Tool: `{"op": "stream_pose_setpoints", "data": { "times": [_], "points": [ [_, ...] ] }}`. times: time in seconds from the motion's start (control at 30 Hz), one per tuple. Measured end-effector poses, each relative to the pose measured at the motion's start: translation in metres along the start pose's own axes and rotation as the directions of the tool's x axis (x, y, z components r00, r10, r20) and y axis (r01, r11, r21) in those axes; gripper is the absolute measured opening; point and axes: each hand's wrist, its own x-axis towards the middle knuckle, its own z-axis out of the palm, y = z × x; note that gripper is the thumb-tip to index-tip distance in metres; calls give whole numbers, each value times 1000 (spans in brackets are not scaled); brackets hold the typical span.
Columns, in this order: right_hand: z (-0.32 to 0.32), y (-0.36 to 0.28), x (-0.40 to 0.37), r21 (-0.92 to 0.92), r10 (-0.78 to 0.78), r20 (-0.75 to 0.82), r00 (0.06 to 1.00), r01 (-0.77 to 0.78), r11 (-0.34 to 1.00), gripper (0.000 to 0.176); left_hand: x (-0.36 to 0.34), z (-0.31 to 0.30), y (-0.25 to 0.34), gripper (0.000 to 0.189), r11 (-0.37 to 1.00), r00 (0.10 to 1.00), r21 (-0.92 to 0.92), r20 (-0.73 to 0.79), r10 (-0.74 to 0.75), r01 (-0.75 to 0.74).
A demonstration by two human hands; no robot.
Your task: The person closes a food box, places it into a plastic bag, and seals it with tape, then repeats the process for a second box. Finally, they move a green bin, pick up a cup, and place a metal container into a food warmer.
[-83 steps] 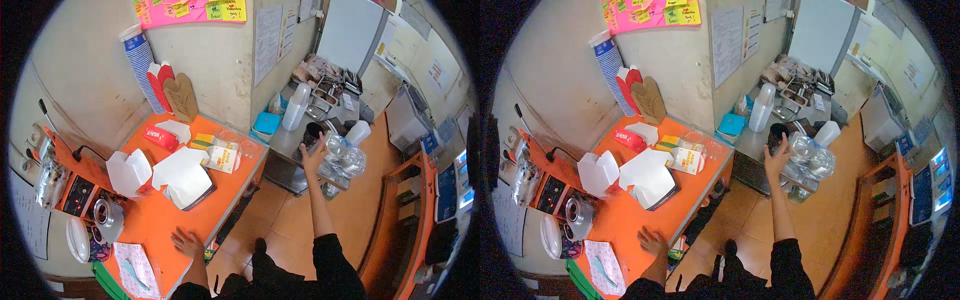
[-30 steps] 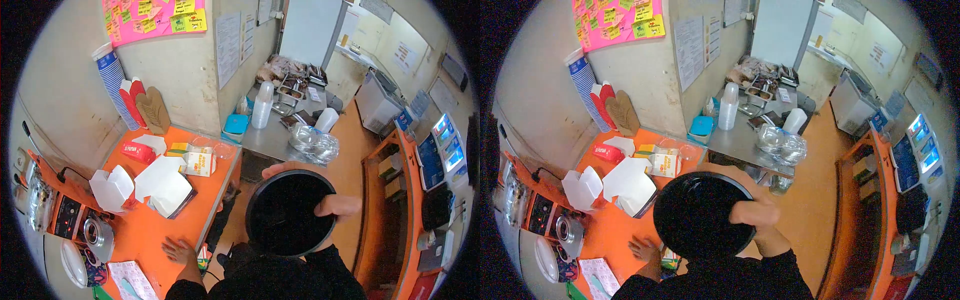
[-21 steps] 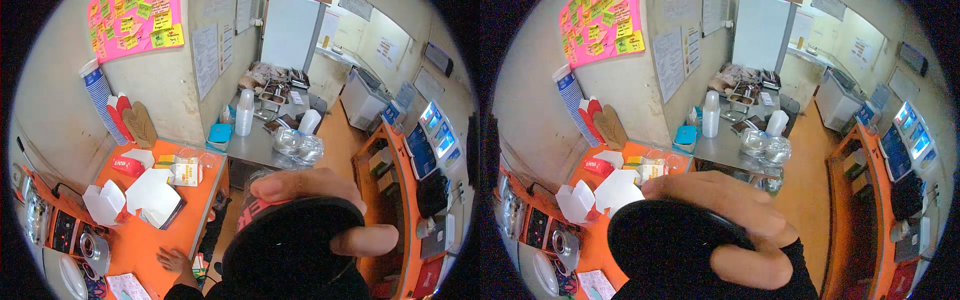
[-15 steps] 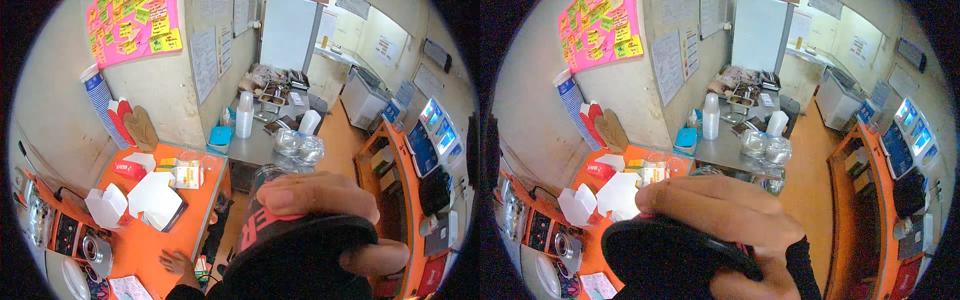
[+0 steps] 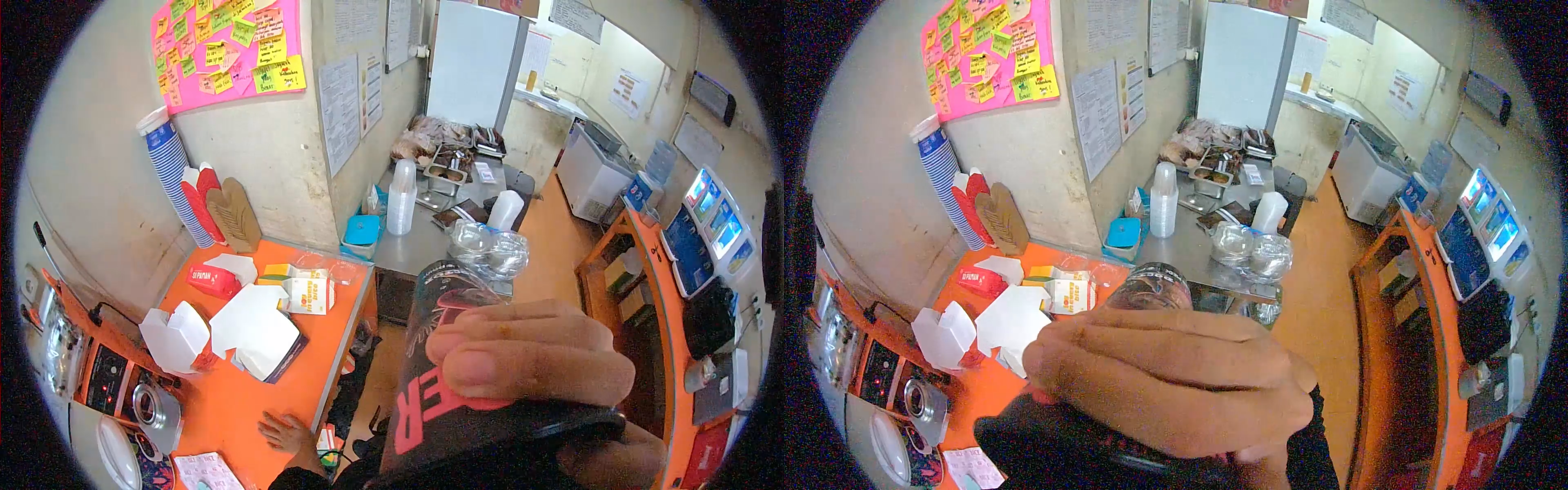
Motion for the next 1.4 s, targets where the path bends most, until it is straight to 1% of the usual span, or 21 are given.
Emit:
{"op": "stream_pose_setpoints", "data": {
  "times": [0.3, 0.37, 0.4, 0.47, 0.5, 0.57, 0.7, 0.8, 0.9, 0.97, 1.13, 1.2, 1.23, 1.27, 1.3, 1.33, 1.37, 1.4],
  "points": [
    [-2, -2, 3, -42, 40, 120, 992, -36, 998, 15, 3, -17, 2, 52, 1000, 999, 5, 44, 1, -2],
    [-4, -3, 4, -50, 47, 147, 988, -40, 998, 15, 12, -37, 7, 52, 997, 988, -60, 149, -40, 50],
    [-5, -3, 5, -56, 49, 162, 986, -41, 998, 14, 11, -32, 6, 52, 997, 988, -61, 149, -42, 52],
    [-7, -4, 6, -69, 55, 192, 980, -42, 997, 14, 9, -26, 5, 52, 999, 999, -37, 41, -4, 5],
    [-8, -5, 7, -77, 59, 208, 976, -44, 996, 13, 7, -24, 5, 52, 999, 999, -39, 43, -4, 5],
    [-11, -6, 10, -93, 68, 238, 969, -47, 995, 13, 13, -39, 9, 52, 996, 979, -41, 194, -65, 74],
    [-19, -9, 16, -131, 93, 291, 952, -56, 990, 12, 12, -36, 8, 52, 997, 983, -46, 178, -48, 57],
    [-19, -6, 16, -136, 84, 293, 953, -45, 990, 11, 12, -40, 10, 53, 996, 973, -52, 224, -56, 69],
    [-18, -4, 16, -143, 68, 291, 954, -27, 989, 10, 12, -36, 9, 53, 995, 974, -57, 218, -64, 78],
    [-19, -2, 17, -145, 56, 288, 956, -14, 989, 10, 12, -35, 7, 53, 998, 983, -35, 182, -35, 42],
    [-23, 2, 20, -155, 31, 286, 958, 15, 988, 10, 11, -31, 8, 52, 999, 984, -2, 173, -36, 37],
    [-28, 6, 26, -106, -24, 407, 913, 74, 992, 10, 7, -20, 4, 52, 999, 986, 2, 161, -43, 43],
    [-28, 5, 30, -109, -25, 407, 913, 76, 991, 10, 7, -17, 2, 53, 1000, 999, -1, 40, 2, -2],
    [-27, 2, 36, -153, 2, 477, 879, 81, 985, 11, 8, -21, 4, 53, 1000, 999, -5, 40, 4, -3],
    [-27, 0, 39, -196, 33, 543, 839, 89, 977, 11, 8, -28, 5, 53, 1000, 994, 6, 109, -2, 2],
    [-26, 3, 35, -198, 32, 542, 840, 91, 976, 11, 9, -35, 6, 54, 1000, 985, 18, 175, -9, 6],
    [-24, 10, 27, -149, -37, 418, 908, 109, 983, 11, 11, -38, 7, 55, 999, 971, 31, 239, -18, 11],
    [-20, 13, 22, -101, -100, 282, 954, 134, 986, 11, 10, -33, 6, 55, 1000, 972, 29, 236, -19, 12]
  ]
}}
